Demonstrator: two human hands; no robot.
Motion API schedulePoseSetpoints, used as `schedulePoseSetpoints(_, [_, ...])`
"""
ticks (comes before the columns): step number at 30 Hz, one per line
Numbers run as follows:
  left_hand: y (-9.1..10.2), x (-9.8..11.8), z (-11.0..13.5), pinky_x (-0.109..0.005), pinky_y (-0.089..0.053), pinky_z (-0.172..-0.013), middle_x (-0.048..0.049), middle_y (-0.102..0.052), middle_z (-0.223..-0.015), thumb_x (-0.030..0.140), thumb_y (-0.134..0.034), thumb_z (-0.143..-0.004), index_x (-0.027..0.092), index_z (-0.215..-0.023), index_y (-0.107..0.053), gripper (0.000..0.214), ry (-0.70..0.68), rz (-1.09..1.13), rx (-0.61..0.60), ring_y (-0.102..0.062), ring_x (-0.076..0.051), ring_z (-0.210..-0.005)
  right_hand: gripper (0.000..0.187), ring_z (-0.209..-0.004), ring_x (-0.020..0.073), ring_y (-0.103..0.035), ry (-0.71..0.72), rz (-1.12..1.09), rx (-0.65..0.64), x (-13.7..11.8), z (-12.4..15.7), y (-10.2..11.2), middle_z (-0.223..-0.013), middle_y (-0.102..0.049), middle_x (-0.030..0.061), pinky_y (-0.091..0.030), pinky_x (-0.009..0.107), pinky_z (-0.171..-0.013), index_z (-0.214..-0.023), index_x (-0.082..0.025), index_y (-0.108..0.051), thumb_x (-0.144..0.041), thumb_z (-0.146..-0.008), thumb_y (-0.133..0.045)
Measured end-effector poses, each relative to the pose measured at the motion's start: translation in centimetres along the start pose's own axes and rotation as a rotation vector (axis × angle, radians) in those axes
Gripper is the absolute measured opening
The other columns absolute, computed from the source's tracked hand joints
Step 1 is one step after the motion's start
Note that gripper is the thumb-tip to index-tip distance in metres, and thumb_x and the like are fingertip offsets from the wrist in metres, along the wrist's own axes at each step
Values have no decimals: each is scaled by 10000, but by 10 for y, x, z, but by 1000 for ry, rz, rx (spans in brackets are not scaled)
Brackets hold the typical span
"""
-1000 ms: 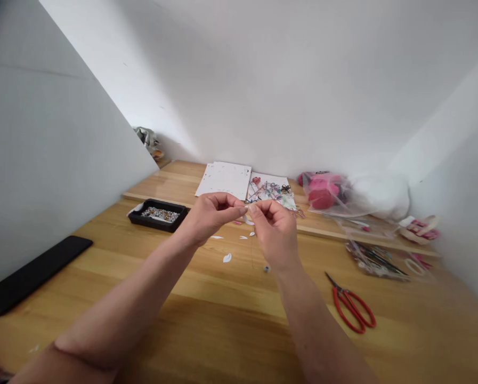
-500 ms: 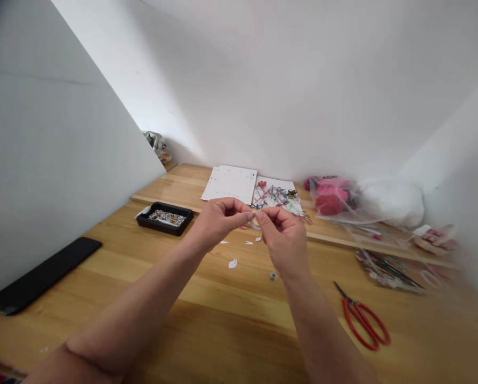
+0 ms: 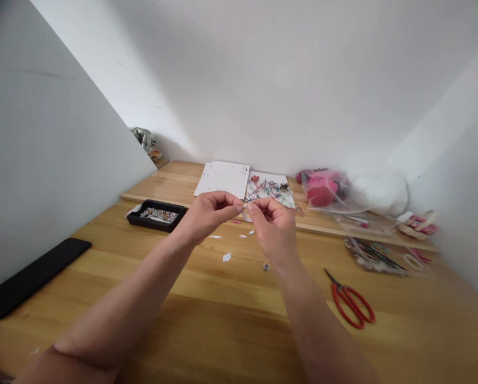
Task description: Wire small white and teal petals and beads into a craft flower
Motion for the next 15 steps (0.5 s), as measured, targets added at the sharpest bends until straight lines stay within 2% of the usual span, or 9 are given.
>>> schedulePoseSetpoints(6, [0, 2, 1, -287, -540, -706, -53, -696, -818, 340, -741, -801, 154, -839, -704, 193, -40, -56, -34, -616, -138, -747, 209, -511, 78, -356, 10, -21, 10, -4, 1, -1, -618, -510, -39, -271, 243, -462, -770, -186, -646, -366, -815, -743])
schedulePoseSetpoints(15, [0, 3, 1, -312, -547, -764, -47, -671, -829, 339, -723, -817, 142, -856, -692, 204, -39, -66, -36, -610, -138, -769, 207, -512, 76, -346, -32, -67, -13, -4, 0, -4, -621, -496, -46, -262, 247, -463, -759, -190, -619, -355, -801, -736])
Point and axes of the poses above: each hand's wrist, its own z-axis away from the middle knuckle, its own y-axis out of the back of the hand, x = y × z, the point moved 2 cm from there along -z, towards the middle knuckle
